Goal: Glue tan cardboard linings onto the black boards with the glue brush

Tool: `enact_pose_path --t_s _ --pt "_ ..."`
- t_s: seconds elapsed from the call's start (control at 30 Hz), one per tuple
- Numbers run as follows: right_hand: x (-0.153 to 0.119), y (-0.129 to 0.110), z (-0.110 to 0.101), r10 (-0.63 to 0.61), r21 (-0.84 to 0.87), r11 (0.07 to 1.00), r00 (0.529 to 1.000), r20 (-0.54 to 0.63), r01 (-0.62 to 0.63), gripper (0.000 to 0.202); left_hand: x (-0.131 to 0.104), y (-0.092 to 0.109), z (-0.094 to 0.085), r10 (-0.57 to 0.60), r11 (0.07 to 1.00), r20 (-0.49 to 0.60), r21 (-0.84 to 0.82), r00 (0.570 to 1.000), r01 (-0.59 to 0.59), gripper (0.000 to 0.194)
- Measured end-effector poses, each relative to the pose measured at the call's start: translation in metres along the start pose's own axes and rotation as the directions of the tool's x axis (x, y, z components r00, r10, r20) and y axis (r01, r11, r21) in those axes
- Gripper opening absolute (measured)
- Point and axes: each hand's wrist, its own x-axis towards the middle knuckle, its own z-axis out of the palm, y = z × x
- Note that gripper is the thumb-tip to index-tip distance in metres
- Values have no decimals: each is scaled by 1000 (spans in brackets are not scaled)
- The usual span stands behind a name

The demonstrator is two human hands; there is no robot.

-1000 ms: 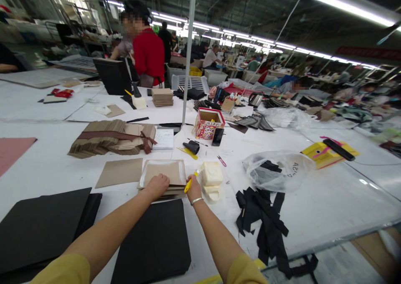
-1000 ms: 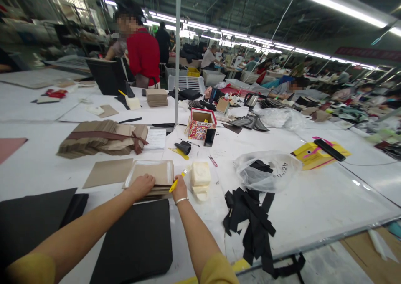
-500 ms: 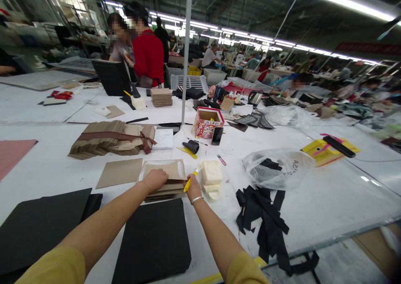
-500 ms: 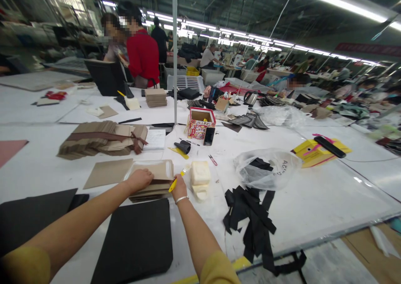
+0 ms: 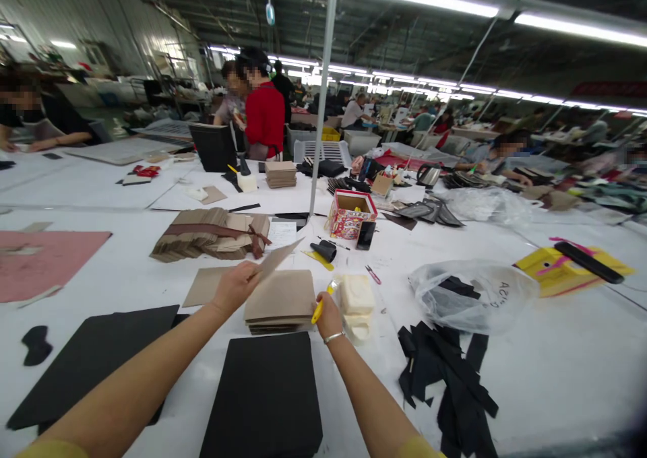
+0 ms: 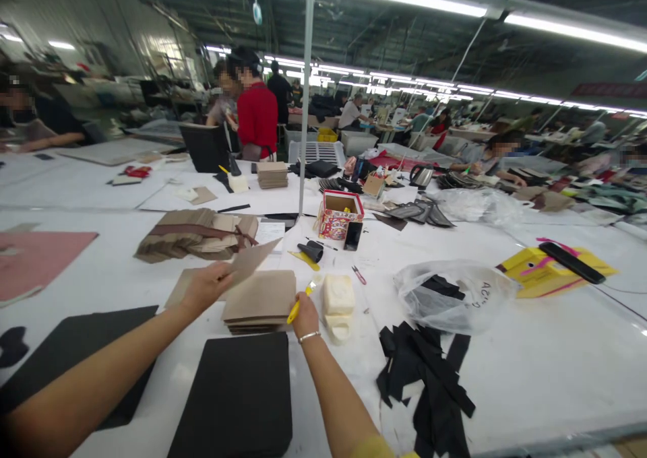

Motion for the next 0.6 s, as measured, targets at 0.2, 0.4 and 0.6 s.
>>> enact_pose_path --t_s 0.2,0.4,0.6 --pt "-38 -57 -1 45 175 984 996 -80 -31 17 -65 16 15 -654 309 40 -897 755 315 34" --pt "-83 -83 15 183 481 863 983 -9 -156 21 -102 37 19 -770 -115 161 -987 618 114 37" --pt "-93 -84 6 261 639 747 965 -28 -183 29 -124 47 19 -742 -217 239 -970 626 113 46"
